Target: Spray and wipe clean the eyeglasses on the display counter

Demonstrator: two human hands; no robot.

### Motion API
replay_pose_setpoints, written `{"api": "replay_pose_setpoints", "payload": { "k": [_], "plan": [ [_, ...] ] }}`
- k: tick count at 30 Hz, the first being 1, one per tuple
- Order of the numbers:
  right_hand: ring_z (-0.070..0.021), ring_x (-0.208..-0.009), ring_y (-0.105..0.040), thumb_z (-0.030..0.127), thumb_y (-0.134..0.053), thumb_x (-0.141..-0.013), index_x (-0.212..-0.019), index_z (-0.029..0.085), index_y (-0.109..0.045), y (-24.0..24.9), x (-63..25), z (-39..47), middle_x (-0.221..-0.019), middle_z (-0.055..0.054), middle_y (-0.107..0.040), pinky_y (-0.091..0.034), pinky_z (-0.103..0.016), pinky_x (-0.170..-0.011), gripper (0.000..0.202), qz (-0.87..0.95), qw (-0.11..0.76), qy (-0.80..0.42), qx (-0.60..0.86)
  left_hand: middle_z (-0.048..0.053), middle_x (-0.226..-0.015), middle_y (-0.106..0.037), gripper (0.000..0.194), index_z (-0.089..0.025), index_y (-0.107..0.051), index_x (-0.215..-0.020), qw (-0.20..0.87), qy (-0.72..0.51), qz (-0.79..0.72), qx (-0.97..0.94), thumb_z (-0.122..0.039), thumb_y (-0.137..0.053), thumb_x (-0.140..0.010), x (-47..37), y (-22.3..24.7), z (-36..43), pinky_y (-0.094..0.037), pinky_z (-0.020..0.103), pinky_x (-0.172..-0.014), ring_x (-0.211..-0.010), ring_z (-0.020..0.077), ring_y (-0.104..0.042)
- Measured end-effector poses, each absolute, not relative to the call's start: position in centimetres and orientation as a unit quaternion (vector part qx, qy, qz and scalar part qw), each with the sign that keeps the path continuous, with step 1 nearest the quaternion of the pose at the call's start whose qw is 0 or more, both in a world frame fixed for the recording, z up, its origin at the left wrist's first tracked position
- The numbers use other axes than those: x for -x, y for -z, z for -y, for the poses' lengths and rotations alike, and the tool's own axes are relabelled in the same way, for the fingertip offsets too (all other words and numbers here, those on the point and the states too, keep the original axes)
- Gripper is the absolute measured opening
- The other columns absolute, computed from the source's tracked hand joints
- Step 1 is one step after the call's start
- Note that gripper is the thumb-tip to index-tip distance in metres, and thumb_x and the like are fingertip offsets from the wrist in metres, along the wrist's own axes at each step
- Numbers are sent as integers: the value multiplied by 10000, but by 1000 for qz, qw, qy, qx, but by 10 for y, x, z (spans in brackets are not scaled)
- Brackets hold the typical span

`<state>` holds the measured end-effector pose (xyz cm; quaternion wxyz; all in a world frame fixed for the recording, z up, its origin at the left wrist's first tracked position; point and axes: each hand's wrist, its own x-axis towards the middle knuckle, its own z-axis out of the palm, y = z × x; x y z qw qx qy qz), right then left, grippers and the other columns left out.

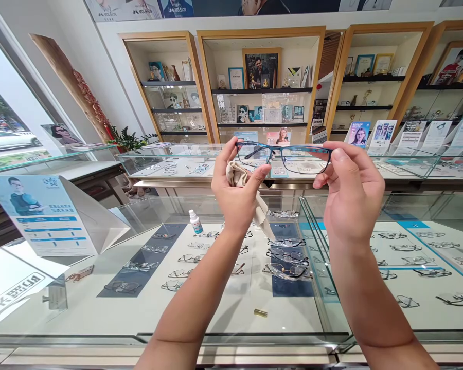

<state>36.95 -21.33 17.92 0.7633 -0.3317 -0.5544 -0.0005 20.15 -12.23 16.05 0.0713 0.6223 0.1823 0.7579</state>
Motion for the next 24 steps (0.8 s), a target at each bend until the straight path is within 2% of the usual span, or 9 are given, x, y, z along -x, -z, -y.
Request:
{"api": "replay_pose_setpoints", "payload": {
  "k": [7, 17, 19, 22, 24],
  "plan": [
    [-169, -743, -713, 467, -665, -1045, -1138, 311, -800, -182, -371, 211, -1193, -55, -800, -556, -347, -574, 227, 510, 803, -85, 298, 118, -1500, -702, 800, -342, -596, -1555, 84, -753, -187, -625, -677, -865, -880, -205, -158, 122, -585, 503, -1193, -1487, 356, -643],
    [-128, -647, -609, 409, -650, -1016, -1059, 291, -802, -183, -387, 189, -1171, -43, -820, -525, -331, -608, 198, 521, 769, -123, 349, 104, -1481, -704, 821, -318, -614, -1531, 46, -749, -204, -629, -661, -906, -845, -199, -161, 113, -609, 467, -1158, -1464, 349, -660],
    [-149, -706, -658, 389, -618, -1025, -1056, 293, -802, -183, -394, 185, -1152, -40, -823, -549, -345, -667, 211, 545, 740, -116, 376, 104, -1463, -719, 815, -311, -624, -1520, 28, -743, -208, -636, -661, -909, -841, -194, -164, 110, -613, 460, -1151, -1448, 346, -671],
    [-211, -943, -747, 326, -617, -1009, -1057, 292, -803, -184, -402, 183, -1193, -44, -826, -586, -387, -823, 194, 574, 706, -74, 408, 110, -1428, -747, 808, -304, -664, -1479, 20, -716, -209, -666, -658, -935, -805, -187, -170, 111, -642, 426, -1088, -1411, 348, -696],
    [-246, -1094, -751, 294, -657, -982, -1049, 290, -806, -186, -405, 185, -1230, -47, -826, -584, -428, -935, 164, 593, 689, -47, 414, 111, -1402, -767, 790, -306, -702, -1437, 29, -686, -210, -696, -646, -961, -772, -183, -174, 114, -669, 391, -1004, -1375, 347, -719]
  ]
}}
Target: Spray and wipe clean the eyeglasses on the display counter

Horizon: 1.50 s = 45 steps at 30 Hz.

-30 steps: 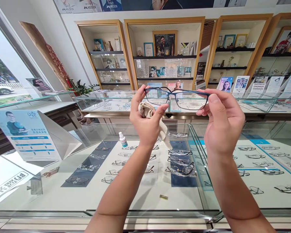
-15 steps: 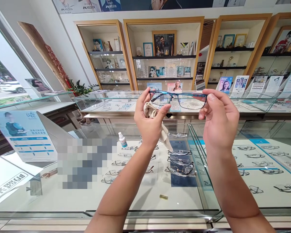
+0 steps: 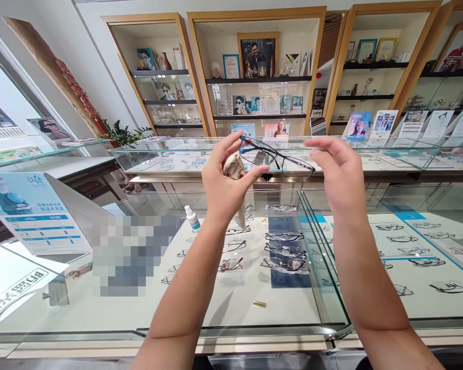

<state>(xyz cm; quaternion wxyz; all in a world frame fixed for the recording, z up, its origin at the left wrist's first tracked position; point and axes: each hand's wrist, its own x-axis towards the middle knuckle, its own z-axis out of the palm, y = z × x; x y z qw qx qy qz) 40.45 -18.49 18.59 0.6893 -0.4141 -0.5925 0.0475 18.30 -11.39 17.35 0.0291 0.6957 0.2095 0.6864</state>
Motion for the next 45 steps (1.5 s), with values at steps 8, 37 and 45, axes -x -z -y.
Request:
{"api": "replay_pose_setpoints", "payload": {
  "k": [8, 37, 45],
  "plan": [
    [-285, -1171, -740, 358, -773, -956, -843, 271, -797, -190, -402, 191, -1145, -56, -833, -544, -504, -1093, 145, 700, 583, -89, 403, 121, -1361, -802, 750, -290, -726, -1427, 62, -603, -216, -765, -652, -932, -804, -178, -182, 132, -684, 329, -882, -1311, 324, -760],
    [-275, -980, -756, 282, -723, -975, -883, 245, -786, -181, -387, 187, -1023, -69, -839, -557, -440, -900, 117, 680, 558, -22, 474, 5, -786, -762, 308, -222, -845, -911, 260, -563, -302, -724, -529, -825, -936, -218, -166, 153, -502, 299, -664, -708, 159, -613],
    [-309, -992, -743, 250, -726, -951, -879, 264, -819, -180, -386, 188, -976, -80, -818, -569, -484, -937, 118, 689, 519, 11, 506, -8, -724, -705, 306, -214, -831, -862, 322, -550, -306, -707, -516, -878, -886, -221, -160, 132, -505, 302, -651, -691, 162, -617]
  ]
}}
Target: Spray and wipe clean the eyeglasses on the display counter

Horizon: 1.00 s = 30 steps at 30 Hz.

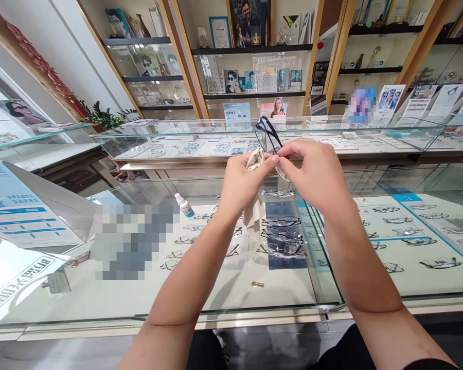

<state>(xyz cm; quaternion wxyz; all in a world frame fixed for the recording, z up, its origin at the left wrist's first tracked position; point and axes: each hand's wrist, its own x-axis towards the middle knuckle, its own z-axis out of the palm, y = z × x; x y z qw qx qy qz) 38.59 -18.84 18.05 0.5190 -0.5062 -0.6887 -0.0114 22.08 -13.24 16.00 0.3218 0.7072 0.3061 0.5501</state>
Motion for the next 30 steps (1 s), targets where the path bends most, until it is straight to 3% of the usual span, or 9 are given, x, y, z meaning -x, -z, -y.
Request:
{"api": "replay_pose_setpoints", "payload": {
  "k": [5, 9, 14, 20, 24, 30],
  "plan": [
    [-313, -965, -720, 342, -754, -965, -866, 268, -810, -175, -391, 183, -849, -86, -774, -556, -472, -897, 136, 702, 496, -8, 511, -14, -723, -695, 211, -205, -808, -848, 304, -542, -324, -713, -401, -827, -921, -224, -153, 122, -495, 299, -672, -691, 158, -608],
    [-269, -807, -656, 335, -769, -958, -702, 260, -683, -182, -396, 188, -678, -53, -650, -505, -457, -816, 280, 675, 483, 7, 558, -10, -700, -665, 204, -206, -766, -812, 244, -504, -351, -751, -352, -740, -952, -227, -146, 111, -439, 304, -664, -668, 156, -557],
    [-209, -696, -552, 329, -737, -1006, -613, 262, -450, -194, -397, 200, -600, 0, -470, -460, -455, -791, 491, 625, 503, 34, 596, 50, -777, -743, 166, -206, -762, -842, 87, -298, -403, -861, -284, -655, -942, -238, -129, 98, -405, 330, -688, -738, 216, -633],
    [-188, -663, -512, 425, -714, -1048, -613, 253, -433, -195, -395, 207, -579, 10, -413, -443, -415, -731, 545, 653, 509, 33, 560, 147, -1049, -831, 267, -201, -817, -1083, -39, -60, -410, -909, -215, -575, -970, -259, -96, 88, -474, 353, -773, -982, 321, -771],
    [-168, -656, -487, 366, -676, -1052, -655, 237, -499, -199, -398, 213, -605, 10, -476, -369, -377, -676, 453, 668, 466, 31, 579, 127, -1002, -820, 262, -207, -822, -1069, 4, -71, -413, -908, -248, -583, -968, -252, -96, 77, -464, 351, -766, -948, 308, -750],
    [-187, -700, -555, 289, -695, -997, -749, 227, -655, -197, -407, 209, -706, -19, -639, -353, -366, -693, 259, 717, 315, -14, 621, 13, -763, -671, 209, -193, -722, -879, 280, -355, -361, -816, -380, -662, -951, -213, -135, 72, -404, 307, -692, -708, 161, -550]
  ]
}}
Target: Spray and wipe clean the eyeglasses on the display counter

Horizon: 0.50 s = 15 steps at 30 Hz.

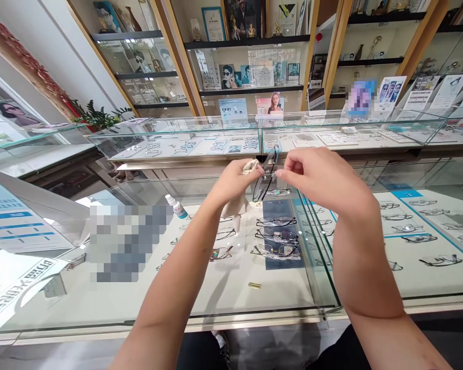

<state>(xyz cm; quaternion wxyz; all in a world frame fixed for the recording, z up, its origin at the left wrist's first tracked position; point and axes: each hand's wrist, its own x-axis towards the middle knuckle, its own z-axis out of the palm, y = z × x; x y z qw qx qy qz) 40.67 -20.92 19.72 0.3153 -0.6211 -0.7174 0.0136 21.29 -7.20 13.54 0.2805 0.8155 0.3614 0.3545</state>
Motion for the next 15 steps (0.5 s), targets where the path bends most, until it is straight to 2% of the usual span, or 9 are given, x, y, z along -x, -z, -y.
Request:
{"api": "replay_pose_setpoints", "payload": {
  "k": [3, 6, 10, 12, 15],
  "plan": [
    [-202, -740, -597, 283, -640, -1021, -842, 234, -719, -195, -406, 203, -777, -35, -702, -373, -367, -708, 201, 723, 324, -15, 610, -9, -697, -593, 205, -197, -727, -895, 378, -416, -324, -761, -385, -680, -962, -206, -150, 84, -395, 286, -660, -653, 133, -471],
    [-215, -773, -622, 283, -627, -1036, -1040, 246, -762, -194, -406, 199, -845, -38, -730, -410, -371, -736, 139, 708, 395, 4, 585, -16, -676, -559, 215, -195, -743, -900, 405, -426, -290, -755, -396, -710, -969, -204, -161, 100, -372, 272, -633, -639, 124, -439],
    [-214, -803, -642, 316, -661, -1040, -1388, 269, -717, -192, -412, 192, -990, -47, -747, -475, -379, -763, 356, 696, 506, 4, 509, 8, -802, -671, 230, -189, -744, -940, 420, -398, -249, -776, -418, -758, -959, -194, -173, 113, -373, 264, -629, -655, 109, -452],
    [-207, -792, -631, 352, -681, -1041, -1415, 285, -728, -190, -414, 190, -998, -44, -742, -495, -377, -752, 383, 705, 527, -13, 474, 25, -889, -722, 248, -183, -738, -945, 440, -365, -228, -788, -425, -791, -941, -187, -178, 115, -387, 264, -636, -671, 103, -473],
    [-196, -762, -595, 417, -720, -1034, -1338, 294, -790, -189, -414, 190, -925, -33, -723, -494, -363, -719, 336, 718, 539, -38, 438, 29, -910, -728, 282, -174, -717, -923, 483, -331, -202, -785, -424, -846, -906, -180, -180, 113, -385, 258, -629, -672, 93, -474]
  ]
}}
